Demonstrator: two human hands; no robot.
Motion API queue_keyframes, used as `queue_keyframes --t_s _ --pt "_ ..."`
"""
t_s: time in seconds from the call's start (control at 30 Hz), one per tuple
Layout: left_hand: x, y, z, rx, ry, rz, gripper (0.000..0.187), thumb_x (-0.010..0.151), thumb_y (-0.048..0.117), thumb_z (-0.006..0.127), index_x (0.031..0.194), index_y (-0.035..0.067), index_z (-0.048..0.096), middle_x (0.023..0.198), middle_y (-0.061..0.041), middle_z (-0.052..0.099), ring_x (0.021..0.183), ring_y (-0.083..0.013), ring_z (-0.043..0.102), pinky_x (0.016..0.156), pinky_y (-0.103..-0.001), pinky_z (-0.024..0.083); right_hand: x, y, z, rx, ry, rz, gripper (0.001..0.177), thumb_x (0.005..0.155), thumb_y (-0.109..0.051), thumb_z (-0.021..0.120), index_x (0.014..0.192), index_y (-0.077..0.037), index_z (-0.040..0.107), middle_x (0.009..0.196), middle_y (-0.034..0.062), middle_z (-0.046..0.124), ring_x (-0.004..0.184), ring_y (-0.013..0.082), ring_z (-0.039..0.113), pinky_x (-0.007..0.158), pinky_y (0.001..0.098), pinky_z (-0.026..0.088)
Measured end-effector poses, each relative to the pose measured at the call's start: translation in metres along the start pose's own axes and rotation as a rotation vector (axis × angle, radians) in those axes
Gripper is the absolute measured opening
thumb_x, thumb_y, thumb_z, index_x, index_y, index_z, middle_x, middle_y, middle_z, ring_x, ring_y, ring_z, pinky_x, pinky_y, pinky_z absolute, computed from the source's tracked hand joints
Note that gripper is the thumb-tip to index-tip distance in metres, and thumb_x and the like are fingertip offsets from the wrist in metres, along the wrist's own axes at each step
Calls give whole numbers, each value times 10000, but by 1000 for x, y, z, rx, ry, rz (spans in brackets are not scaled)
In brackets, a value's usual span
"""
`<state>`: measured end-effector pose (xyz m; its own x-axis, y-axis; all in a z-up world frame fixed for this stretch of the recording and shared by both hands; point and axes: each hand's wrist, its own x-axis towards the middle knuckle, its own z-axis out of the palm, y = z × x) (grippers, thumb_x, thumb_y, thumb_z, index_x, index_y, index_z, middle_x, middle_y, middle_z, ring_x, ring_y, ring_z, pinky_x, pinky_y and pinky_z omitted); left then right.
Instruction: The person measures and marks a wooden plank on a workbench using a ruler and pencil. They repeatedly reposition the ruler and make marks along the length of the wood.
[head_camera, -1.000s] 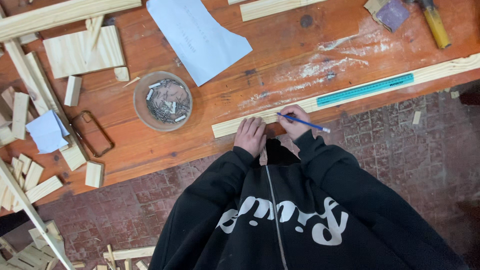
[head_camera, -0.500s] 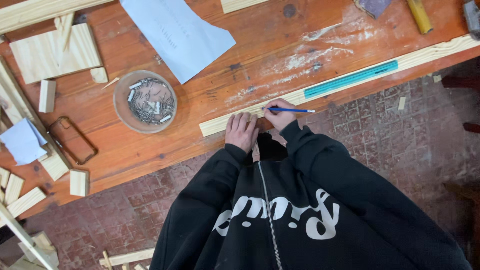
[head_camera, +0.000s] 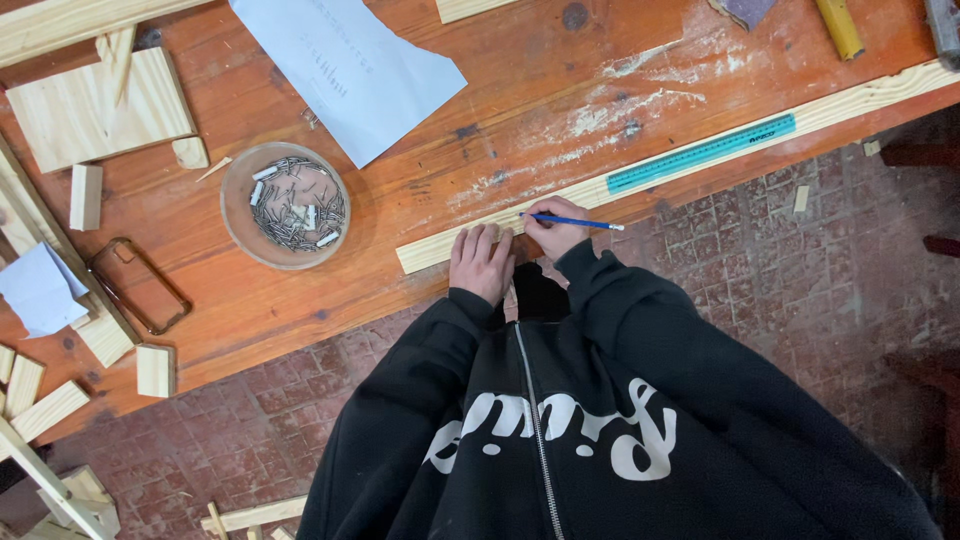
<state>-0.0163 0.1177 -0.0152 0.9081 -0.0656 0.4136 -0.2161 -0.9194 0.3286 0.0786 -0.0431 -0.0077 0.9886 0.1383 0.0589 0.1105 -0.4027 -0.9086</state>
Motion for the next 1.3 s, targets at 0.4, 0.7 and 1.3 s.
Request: queue_keyframes --t_s 0.4,0.7,1.3 --pt "0 -2 -1 -8 -13 7 423 858 346 712 1247 180 698 1213 -96 625 1225 -316 601 1116 -518 432 -2 2 0 -88 31 -51 122 697 -31 814 753 -114 744 719 94 701 678 286 709 558 341 567" --pt "7 0 -5 15 31 14 402 834 338 731 1210 195 725 1189 -87 638 1187 -309 622 1088 -515 456 9 -11 -15 21 50 -4 66 766 -13 781 794 -58 741 774 155 714 719 294 706 607 354 587" --pt "5 2 -5 5 29 8 403 854 350 699 1219 178 721 1195 -107 634 1189 -330 622 1093 -516 458 20 -3 -23 2 -121 -65 111 706 -26 827 754 -77 741 730 134 710 702 314 709 611 372 582"
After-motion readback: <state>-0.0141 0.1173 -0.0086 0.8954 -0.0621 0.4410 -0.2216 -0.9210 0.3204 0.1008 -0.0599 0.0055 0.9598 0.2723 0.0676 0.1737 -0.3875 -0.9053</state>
